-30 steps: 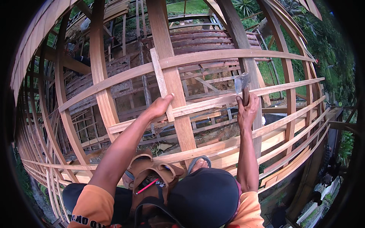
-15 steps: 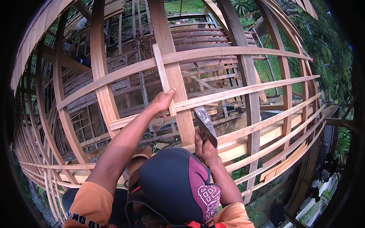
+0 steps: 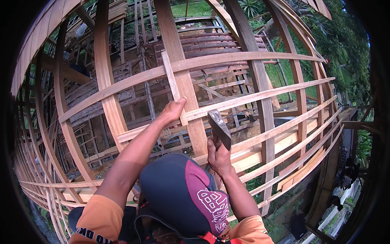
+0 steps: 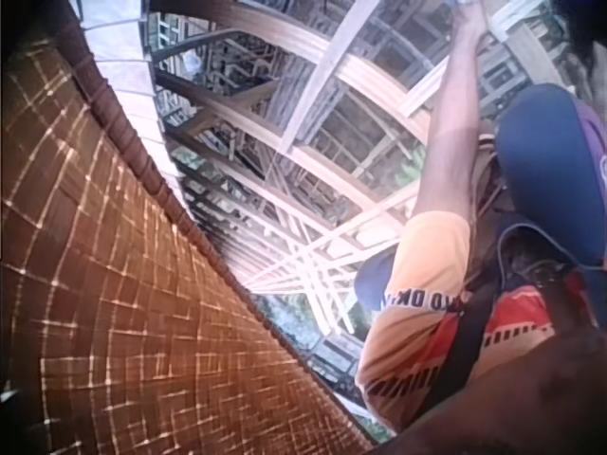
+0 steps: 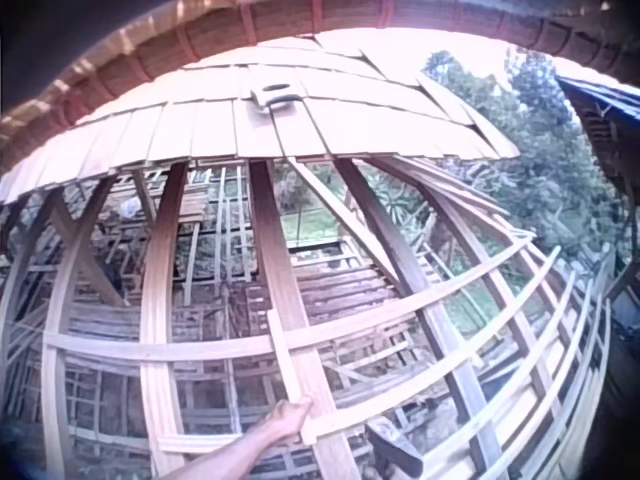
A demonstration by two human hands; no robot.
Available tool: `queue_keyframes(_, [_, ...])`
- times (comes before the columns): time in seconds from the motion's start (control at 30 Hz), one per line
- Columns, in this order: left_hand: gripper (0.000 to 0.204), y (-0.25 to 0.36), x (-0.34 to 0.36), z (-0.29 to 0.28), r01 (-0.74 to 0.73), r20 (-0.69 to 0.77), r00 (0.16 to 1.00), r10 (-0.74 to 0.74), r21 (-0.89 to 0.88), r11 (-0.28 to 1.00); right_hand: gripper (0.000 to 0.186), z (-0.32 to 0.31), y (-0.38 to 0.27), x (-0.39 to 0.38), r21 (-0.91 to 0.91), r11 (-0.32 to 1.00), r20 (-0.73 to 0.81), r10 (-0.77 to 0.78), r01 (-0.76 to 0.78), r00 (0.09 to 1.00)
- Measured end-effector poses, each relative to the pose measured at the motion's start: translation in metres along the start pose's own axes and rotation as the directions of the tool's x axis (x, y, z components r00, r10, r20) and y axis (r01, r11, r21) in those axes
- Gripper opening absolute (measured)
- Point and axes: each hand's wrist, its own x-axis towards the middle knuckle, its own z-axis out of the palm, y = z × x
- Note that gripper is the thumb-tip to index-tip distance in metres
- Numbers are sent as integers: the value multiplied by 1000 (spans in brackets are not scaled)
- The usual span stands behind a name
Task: The person aligns a wooden tile against the roof frame, marks it with a pink pencil, and then uses a hammer to secure it to the wooden slats.
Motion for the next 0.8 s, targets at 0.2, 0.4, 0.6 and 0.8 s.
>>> queue_keyframes(0.2, [70,2,-22,-14,83,32,996,-80,-99,992,38,-14,-42,21,202,951,83,223,-235,971])
queue_keyframes(0.4, [72,1,-13,-14,80,63,995,-77,-49,996,40,-2,-47,20,518,778,-307,-218,355,926])
queue_keyframes(0.6, [70,16,-20,-6,64,28,998,-62,-75,995,33,-6,-26,18,17,936,173,345,-353,923])
queue_keyframes(0.8, [72,-2,-18,-20,101,36,994,-100,-34,994,68,-43,-95,56,421,812,-468,-188,404,864])
